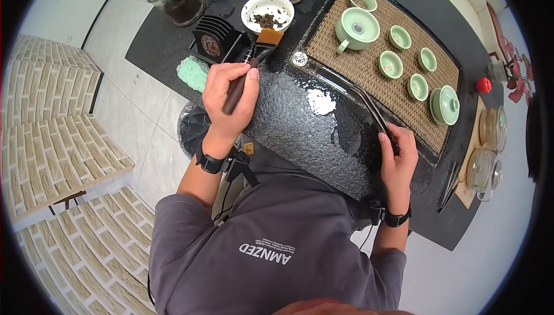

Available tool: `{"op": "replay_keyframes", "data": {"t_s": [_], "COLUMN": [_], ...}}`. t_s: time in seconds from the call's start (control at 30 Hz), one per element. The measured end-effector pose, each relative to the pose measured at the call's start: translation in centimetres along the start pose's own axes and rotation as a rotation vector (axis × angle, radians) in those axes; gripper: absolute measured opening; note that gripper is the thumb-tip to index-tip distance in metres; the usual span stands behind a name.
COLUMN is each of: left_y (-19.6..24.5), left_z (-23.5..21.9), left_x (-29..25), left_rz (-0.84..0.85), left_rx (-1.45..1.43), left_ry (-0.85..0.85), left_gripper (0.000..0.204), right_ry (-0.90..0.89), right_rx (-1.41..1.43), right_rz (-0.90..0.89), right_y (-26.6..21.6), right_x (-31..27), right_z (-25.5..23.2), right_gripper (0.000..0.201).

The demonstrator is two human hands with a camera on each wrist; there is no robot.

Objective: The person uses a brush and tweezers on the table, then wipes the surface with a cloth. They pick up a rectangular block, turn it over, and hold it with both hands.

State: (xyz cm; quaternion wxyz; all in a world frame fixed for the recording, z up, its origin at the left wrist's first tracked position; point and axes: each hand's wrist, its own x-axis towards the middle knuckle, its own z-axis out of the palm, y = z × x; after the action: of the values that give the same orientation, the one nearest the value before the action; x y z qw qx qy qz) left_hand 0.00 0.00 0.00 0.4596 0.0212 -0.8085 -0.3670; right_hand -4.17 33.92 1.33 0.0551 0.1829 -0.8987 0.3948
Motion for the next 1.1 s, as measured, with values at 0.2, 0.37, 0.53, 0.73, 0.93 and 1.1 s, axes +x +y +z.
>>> {"op": "replay_keyframes", "data": {"t_s": [0.2,0.37,0.53,0.73,0.93,1.1], "left_y": [-0.4,0.0,-0.3,0.4,0.1,0.0], "left_z": [-0.4,-0.7,-0.9,-1.0,-0.9,-0.9], "left_x": [-0.4,-0.3,-0.5,-0.3,-0.1,0.8], "left_rz": [-0.101,-0.126,-0.157,-0.309,-0.26,-0.304], "left_rx": [-0.069,-0.066,-0.104,-0.323,-0.284,-0.338], "left_ry": [0.025,0.014,0.001,0.0,-0.034,0.002], "left_gripper": [0.014,0.013,0.012,0.01,0.01,0.01], "right_ry": [0.002,0.001,0.004,0.004,0.002,0.013], "right_rx": [0.007,0.0,0.001,-0.011,-0.019,-0.005], "right_rz": [0.006,0.009,0.01,0.002,-0.005,-0.006], "right_y": [0.0,-0.3,-0.1,0.0,0.0,0.0], "right_x": [-0.2,-0.1,-0.2,-0.2,-0.3,-0.3], "right_z": [0.0,0.0,0.1,0.1,0.0,0.1], "right_gripper": [0.022,0.022,0.022,0.022,0.022,0.022]}}
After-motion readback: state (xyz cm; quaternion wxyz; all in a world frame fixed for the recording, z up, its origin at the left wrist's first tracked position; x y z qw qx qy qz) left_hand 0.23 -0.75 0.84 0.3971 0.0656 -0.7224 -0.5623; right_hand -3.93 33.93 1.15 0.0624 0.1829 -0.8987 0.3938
